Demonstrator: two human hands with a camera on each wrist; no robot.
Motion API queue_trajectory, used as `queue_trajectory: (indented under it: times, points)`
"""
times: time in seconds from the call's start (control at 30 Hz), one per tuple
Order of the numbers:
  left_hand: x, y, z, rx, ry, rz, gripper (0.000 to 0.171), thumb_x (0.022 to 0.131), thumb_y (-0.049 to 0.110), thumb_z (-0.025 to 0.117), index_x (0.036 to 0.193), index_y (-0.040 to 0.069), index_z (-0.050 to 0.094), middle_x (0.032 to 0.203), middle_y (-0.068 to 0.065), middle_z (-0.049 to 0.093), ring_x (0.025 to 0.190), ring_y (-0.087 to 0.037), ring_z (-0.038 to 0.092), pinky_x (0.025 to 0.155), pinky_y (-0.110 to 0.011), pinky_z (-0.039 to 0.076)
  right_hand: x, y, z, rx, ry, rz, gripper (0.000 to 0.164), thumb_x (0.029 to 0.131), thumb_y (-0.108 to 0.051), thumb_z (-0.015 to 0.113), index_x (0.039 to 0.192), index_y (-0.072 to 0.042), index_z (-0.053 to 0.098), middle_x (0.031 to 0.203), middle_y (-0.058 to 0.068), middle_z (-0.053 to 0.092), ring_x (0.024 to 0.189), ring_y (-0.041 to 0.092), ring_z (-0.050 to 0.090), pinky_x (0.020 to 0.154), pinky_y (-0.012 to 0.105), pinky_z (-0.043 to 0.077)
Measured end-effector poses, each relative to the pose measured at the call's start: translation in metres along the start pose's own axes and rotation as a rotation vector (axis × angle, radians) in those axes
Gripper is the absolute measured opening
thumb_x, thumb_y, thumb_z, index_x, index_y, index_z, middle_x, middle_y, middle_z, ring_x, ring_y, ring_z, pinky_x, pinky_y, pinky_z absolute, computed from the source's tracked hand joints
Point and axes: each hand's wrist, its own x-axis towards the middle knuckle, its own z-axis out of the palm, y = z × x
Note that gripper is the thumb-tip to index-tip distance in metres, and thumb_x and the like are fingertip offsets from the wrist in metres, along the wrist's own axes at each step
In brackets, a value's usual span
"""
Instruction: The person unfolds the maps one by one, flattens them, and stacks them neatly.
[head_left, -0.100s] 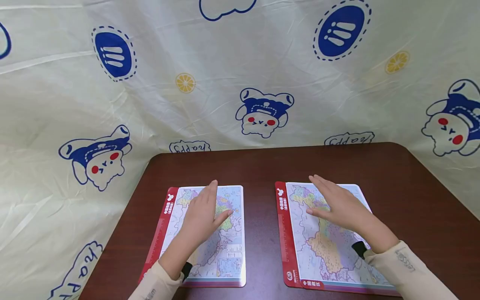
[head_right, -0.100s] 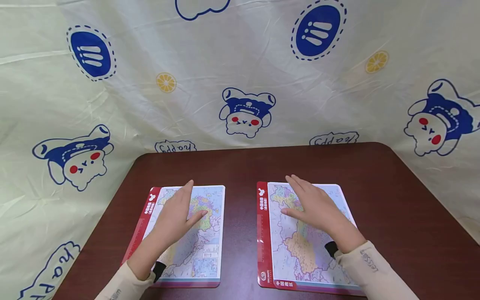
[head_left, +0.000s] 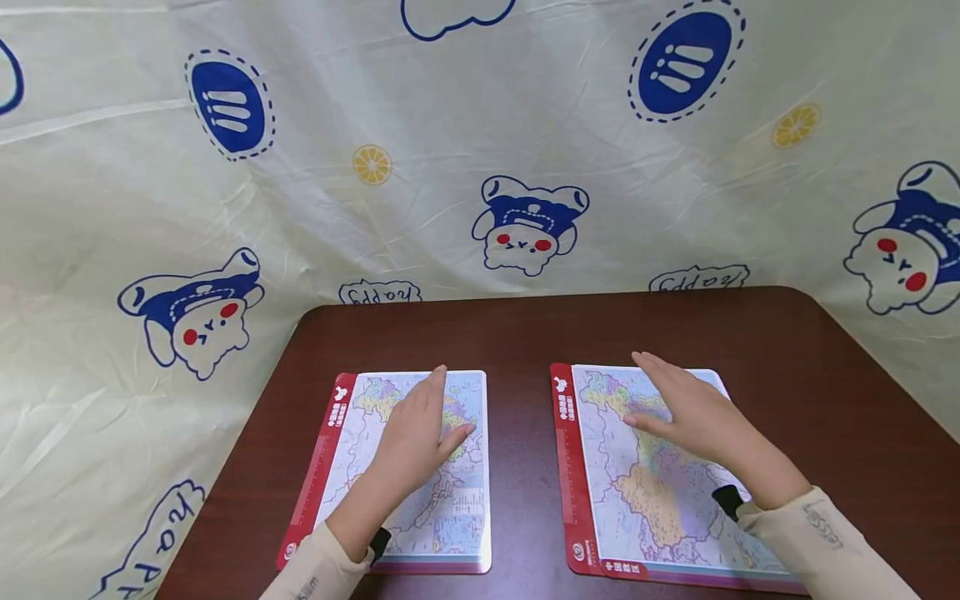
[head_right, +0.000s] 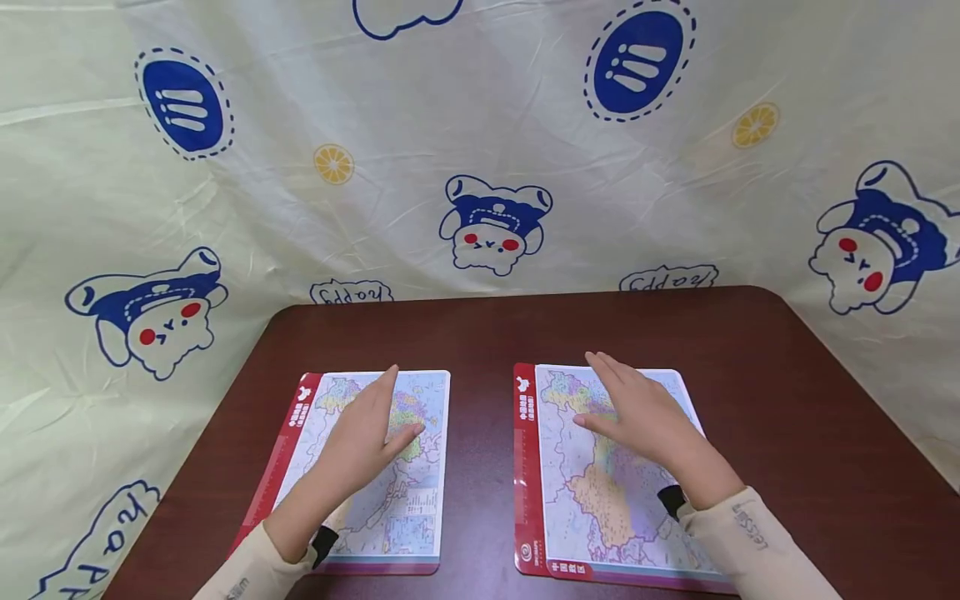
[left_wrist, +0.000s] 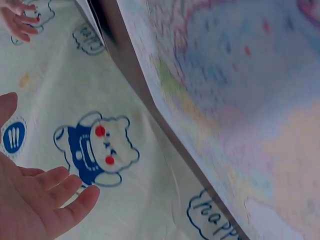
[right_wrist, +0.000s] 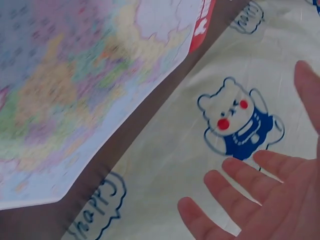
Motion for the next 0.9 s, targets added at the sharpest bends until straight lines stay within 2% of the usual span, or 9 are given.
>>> queue_trajectory:
  times: [0.17, 0.3, 0.47, 0.6, 0.67, 0.73, 0.83, 0.9]
  points:
    - [0.0, 0.02, 0.012, -0.11, -0.047, 0.009, 0.08, 0.083, 0.041, 0.061, 0.138, -0.003, 0.024, 0.133, -0.019, 0.04, 0.12, -0.031, 0.04, 0.096, -0.042, 0.035, -0.013, 0.018, -0.006, 0.051, -0.026, 0.118, 0.095, 0.077, -0.06, 0.056, 0.14, 0.001, 0.02, 0.137, 0.028, 0.028, 0.121, 0.046, 0.029, 0.09, 0.063, 0.028]
    - [0.002, 0.037, 0.019, -0.24, -0.129, 0.017, 0.078, 0.084, 0.039, 0.06, 0.138, -0.003, 0.023, 0.137, -0.018, 0.035, 0.124, -0.03, 0.036, 0.098, -0.041, 0.033, -0.024, 0.031, -0.01, 0.066, -0.043, 0.192, 0.092, 0.079, -0.049, 0.061, 0.138, 0.007, 0.019, 0.135, 0.033, 0.025, 0.119, 0.05, 0.026, 0.089, 0.065, 0.025]
    - [0.003, 0.055, 0.023, -0.468, -0.249, -0.047, 0.077, 0.084, 0.037, 0.06, 0.14, 0.002, 0.021, 0.14, -0.014, 0.031, 0.126, -0.028, 0.031, 0.096, -0.045, 0.034, -0.035, 0.046, -0.009, 0.11, -0.067, 0.267, 0.09, 0.079, -0.043, 0.064, 0.136, 0.011, 0.018, 0.131, 0.037, 0.025, 0.116, 0.054, 0.026, 0.086, 0.066, 0.026]
    - [0.003, 0.065, 0.031, -0.639, -0.337, -0.093, 0.076, 0.085, 0.037, 0.059, 0.14, 0.002, 0.021, 0.138, -0.015, 0.032, 0.125, -0.028, 0.033, 0.096, -0.047, 0.034, -0.045, 0.06, -0.006, 0.136, -0.09, 0.324, 0.085, 0.08, -0.038, 0.065, 0.132, 0.015, 0.022, 0.125, 0.04, 0.03, 0.109, 0.054, 0.033, 0.082, 0.065, 0.032]
    - [0.002, 0.071, 0.037, -0.741, -0.391, -0.126, 0.075, 0.085, 0.037, 0.059, 0.139, 0.002, 0.022, 0.136, -0.015, 0.034, 0.123, -0.029, 0.036, 0.095, -0.046, 0.036, -0.05, 0.066, -0.004, 0.142, -0.107, 0.355, 0.083, 0.08, -0.035, 0.066, 0.128, 0.018, 0.025, 0.121, 0.041, 0.033, 0.105, 0.055, 0.037, 0.079, 0.063, 0.036]
    - [0.0, 0.077, 0.043, -0.882, -0.452, -0.184, 0.073, 0.086, 0.033, 0.059, 0.139, 0.001, 0.022, 0.136, -0.016, 0.033, 0.121, -0.03, 0.038, 0.089, -0.044, 0.041, -0.055, 0.073, -0.002, 0.145, -0.134, 0.387, 0.083, 0.079, -0.034, 0.067, 0.125, 0.021, 0.026, 0.117, 0.043, 0.034, 0.101, 0.056, 0.039, 0.076, 0.061, 0.04]
    - [-0.003, 0.087, 0.05, -1.083, -0.538, -0.302, 0.07, 0.085, 0.027, 0.06, 0.137, 0.0, 0.023, 0.134, -0.016, 0.034, 0.114, -0.03, 0.042, 0.081, -0.041, 0.046, -0.061, 0.082, 0.001, 0.149, -0.188, 0.433, 0.085, 0.078, -0.035, 0.068, 0.121, 0.025, 0.026, 0.112, 0.045, 0.036, 0.098, 0.056, 0.041, 0.073, 0.059, 0.043]
    - [-0.004, 0.093, 0.054, -1.176, -0.575, -0.377, 0.068, 0.085, 0.023, 0.061, 0.136, -0.002, 0.024, 0.131, -0.016, 0.035, 0.111, -0.03, 0.044, 0.078, -0.041, 0.048, -0.064, 0.088, 0.003, 0.159, -0.227, 0.469, 0.087, 0.076, -0.036, 0.069, 0.119, 0.026, 0.026, 0.11, 0.045, 0.037, 0.096, 0.056, 0.042, 0.072, 0.058, 0.043]
